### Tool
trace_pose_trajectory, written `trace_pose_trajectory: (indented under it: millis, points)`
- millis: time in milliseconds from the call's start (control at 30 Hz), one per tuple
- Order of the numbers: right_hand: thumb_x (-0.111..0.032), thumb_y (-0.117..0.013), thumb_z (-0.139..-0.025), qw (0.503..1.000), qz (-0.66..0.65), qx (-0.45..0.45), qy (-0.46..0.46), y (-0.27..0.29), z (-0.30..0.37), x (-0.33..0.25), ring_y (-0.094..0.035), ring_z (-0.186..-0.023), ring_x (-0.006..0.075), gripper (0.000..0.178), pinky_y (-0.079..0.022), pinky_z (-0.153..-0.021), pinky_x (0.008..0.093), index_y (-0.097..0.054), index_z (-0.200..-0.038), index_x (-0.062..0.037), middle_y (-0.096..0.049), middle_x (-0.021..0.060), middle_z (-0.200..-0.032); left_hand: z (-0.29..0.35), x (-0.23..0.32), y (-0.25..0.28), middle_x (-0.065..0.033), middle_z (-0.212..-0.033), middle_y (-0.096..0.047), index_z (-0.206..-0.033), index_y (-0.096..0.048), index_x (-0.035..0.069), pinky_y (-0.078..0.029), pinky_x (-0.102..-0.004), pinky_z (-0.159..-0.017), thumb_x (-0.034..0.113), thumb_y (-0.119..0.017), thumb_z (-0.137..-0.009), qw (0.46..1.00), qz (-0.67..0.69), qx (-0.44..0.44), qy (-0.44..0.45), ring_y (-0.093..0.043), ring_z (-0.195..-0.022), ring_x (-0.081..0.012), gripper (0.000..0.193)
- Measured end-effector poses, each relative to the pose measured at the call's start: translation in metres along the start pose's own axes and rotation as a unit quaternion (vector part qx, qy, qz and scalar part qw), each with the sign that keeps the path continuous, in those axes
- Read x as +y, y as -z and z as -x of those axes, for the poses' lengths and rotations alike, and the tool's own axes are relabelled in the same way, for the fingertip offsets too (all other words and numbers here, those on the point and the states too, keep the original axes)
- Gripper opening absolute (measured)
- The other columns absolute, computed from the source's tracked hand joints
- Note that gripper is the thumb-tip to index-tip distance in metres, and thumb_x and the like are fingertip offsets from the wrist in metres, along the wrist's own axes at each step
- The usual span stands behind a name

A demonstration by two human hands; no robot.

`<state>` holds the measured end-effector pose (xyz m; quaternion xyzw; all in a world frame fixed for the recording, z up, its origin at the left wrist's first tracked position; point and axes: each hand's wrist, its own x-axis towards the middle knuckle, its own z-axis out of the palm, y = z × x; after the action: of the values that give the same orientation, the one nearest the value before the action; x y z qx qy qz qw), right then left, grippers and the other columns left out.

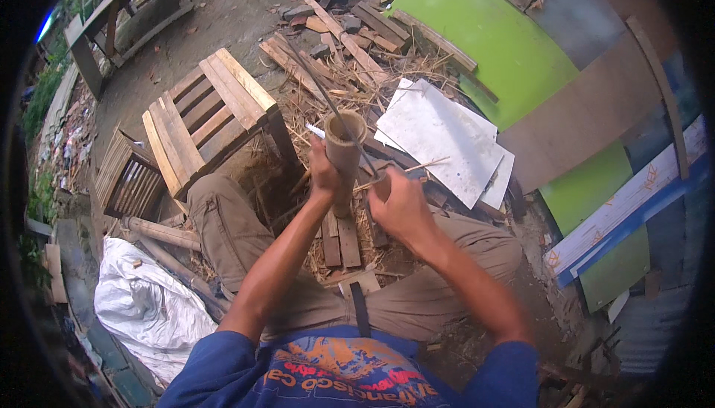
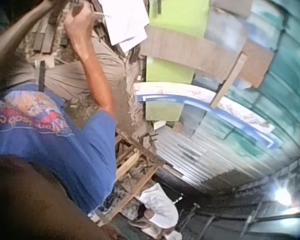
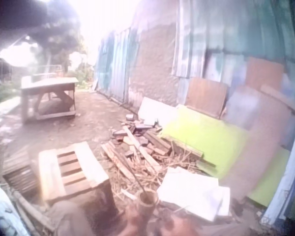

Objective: The person saws a bamboo pole into a short segment, then uses a chisel and hammer to split the segment lengthwise. The cut piece is separated and set aside.

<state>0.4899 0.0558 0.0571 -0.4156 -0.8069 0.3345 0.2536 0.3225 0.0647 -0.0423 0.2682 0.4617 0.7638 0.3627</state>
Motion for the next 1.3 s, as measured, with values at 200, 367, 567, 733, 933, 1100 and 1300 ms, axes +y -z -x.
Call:
trace_pose_trajectory:
  millis: [200, 367, 567, 733, 933, 1100, 1300]
  points:
    - [-0.018, -0.067, -0.094, 0.981, -0.192, 0.000, -0.024, -0.034, 0.034, -0.026, -0.056, -0.051, 0.0136, 0.022, -0.044, -0.050, 0.0327, -0.059, -0.084, -0.0010, -0.057, 0.0073, -0.062, -0.027, -0.044, 0.045, -0.0105, -0.080, -0.071, -0.095, -0.068, -0.007, -0.049, -0.0371, -0.070, 0.053, -0.025, -0.108, 0.995, -0.085, -0.032, -0.045, -0.064, -0.075, -0.0244, 0.075]
    - [-0.009, -0.070, -0.090, 0.968, -0.155, 0.171, 0.097, -0.045, 0.037, -0.021, -0.054, -0.053, 0.0113, 0.015, -0.044, -0.052, 0.0301, -0.057, -0.087, -0.0028, -0.055, 0.0045, -0.062, -0.025, -0.022, 0.038, -0.0094, -0.116, -0.068, -0.126, -0.062, -0.002, -0.049, -0.0327, -0.092, 0.060, -0.027, -0.106, 0.999, -0.020, -0.044, -0.015, -0.063, -0.104, -0.0185, 0.073]
    - [-0.022, -0.070, -0.096, 0.950, -0.266, 0.146, -0.076, -0.057, 0.018, -0.014, -0.049, -0.058, 0.0063, 0.024, -0.041, -0.055, 0.0251, -0.060, -0.086, -0.0036, -0.054, -0.0026, -0.065, -0.014, -0.006, 0.050, -0.0109, -0.118, -0.061, -0.129, -0.054, -0.004, -0.043, -0.0362, -0.098, 0.062, -0.053, -0.097, 0.981, -0.102, -0.098, -0.132, -0.057, -0.112, -0.0202, 0.074]
    - [-0.026, -0.069, -0.096, 0.951, -0.253, 0.158, -0.078, -0.065, 0.013, 0.007, -0.061, -0.071, 0.0158, 0.028, -0.050, -0.070, 0.0334, -0.063, -0.095, 0.0013, -0.066, 0.0061, -0.078, -0.004, 0.013, 0.038, -0.0084, -0.119, -0.058, -0.128, -0.049, 0.001, -0.047, -0.0373, -0.096, 0.036, -0.083, -0.083, 0.987, -0.039, -0.143, -0.066, -0.058, -0.111, -0.0205, 0.066]
    - [-0.022, -0.070, -0.095, 0.937, -0.288, 0.177, -0.082, -0.068, 0.025, 0.005, -0.061, -0.073, 0.0146, 0.023, -0.050, -0.071, 0.0325, -0.062, -0.096, -0.0006, -0.063, 0.0036, -0.078, 0.005, 0.027, 0.016, -0.0093, -0.122, -0.058, -0.129, -0.048, 0.004, -0.051, -0.0359, -0.091, 0.021, -0.094, -0.068, 0.982, -0.149, -0.088, -0.069, -0.060, -0.108, -0.0197, 0.078]
    - [-0.021, -0.070, -0.095, 0.953, -0.241, 0.175, -0.057, -0.046, 0.038, -0.018, -0.056, -0.062, 0.0087, 0.020, -0.045, -0.058, 0.0283, -0.062, -0.102, -0.0041, -0.061, 0.0030, -0.071, 0.004, 0.023, 0.019, -0.0106, -0.121, -0.059, -0.132, -0.046, 0.003, -0.050, -0.0366, -0.095, 0.021, -0.096, -0.065, 0.964, -0.211, -0.134, -0.091, -0.060, -0.111, -0.0208, 0.086]
    - [-0.021, -0.069, -0.095, 0.961, -0.237, 0.127, -0.055, -0.028, 0.051, -0.051, -0.055, -0.058, 0.0074, 0.020, -0.044, -0.055, 0.0276, -0.062, -0.105, -0.0046, -0.059, 0.0014, -0.064, 0.015, 0.026, 0.002, -0.0127, -0.123, -0.059, -0.134, -0.040, 0.004, -0.049, -0.0372, -0.097, 0.016, -0.096, -0.063, 0.960, -0.224, -0.090, -0.143, -0.060, -0.114, -0.0237, 0.091]
